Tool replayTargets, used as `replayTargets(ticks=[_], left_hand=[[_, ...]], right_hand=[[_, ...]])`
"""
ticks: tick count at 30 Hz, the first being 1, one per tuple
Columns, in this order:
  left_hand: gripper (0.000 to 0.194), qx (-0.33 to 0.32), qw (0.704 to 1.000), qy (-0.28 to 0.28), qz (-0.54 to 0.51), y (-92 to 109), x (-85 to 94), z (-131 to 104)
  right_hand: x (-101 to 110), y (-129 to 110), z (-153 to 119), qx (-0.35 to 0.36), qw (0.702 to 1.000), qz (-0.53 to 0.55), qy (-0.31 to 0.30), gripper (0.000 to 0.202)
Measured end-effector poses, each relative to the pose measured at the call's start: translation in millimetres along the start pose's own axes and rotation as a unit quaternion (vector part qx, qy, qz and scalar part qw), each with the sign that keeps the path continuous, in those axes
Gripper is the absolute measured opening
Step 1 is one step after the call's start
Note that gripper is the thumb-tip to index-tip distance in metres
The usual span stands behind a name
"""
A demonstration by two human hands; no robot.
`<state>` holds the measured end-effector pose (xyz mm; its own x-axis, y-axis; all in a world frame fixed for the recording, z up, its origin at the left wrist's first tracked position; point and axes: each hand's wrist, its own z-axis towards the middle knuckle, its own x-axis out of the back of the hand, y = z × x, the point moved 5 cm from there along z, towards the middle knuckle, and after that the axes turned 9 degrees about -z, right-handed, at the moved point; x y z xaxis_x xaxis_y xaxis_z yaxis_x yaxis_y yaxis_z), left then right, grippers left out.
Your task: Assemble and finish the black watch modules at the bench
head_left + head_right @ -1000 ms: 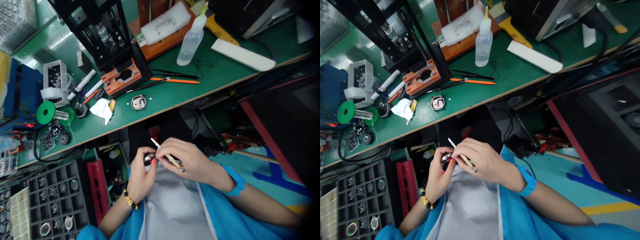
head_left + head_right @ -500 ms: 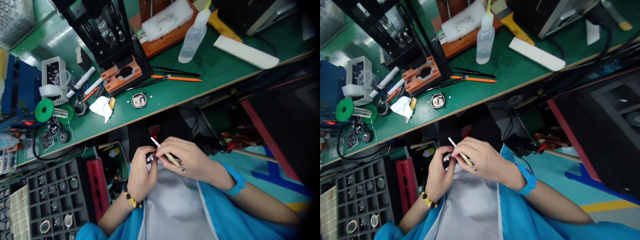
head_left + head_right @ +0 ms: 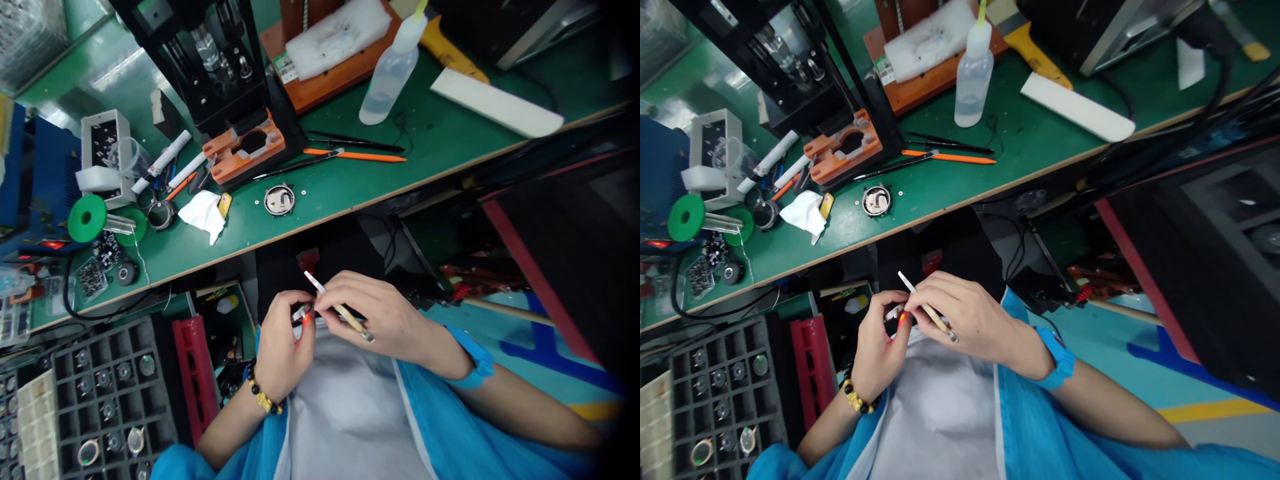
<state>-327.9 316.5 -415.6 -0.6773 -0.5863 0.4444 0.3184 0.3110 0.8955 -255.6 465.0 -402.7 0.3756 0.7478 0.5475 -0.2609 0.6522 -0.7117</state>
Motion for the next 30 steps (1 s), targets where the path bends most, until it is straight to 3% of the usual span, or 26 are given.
replayTargets(ticks=[16,20,25,30], left_hand=[[0.015,0.081,0.993,-0.006,-0.085,-11.6,-0.7,0.7],[0.010,0.118,0.971,-0.015,-0.207,-17.2,-1.9,2.9],[0.016,0.120,0.915,-0.037,-0.383,-20.1,-3.2,5.4],[0.029,0.105,0.908,-0.035,-0.405,-25.3,-0.7,2.9]], right_hand=[[15.7,2.1,-1.3,-0.019,0.999,-0.002,0.028,0.022],[17.7,5.1,-2.9,-0.038,0.999,0.017,0.031,0.024],[9.5,7.2,-2.4,-0.049,0.995,0.081,0.011,0.024],[5.6,5.8,-2.8,-0.069,0.989,0.130,0.012,0.021]])
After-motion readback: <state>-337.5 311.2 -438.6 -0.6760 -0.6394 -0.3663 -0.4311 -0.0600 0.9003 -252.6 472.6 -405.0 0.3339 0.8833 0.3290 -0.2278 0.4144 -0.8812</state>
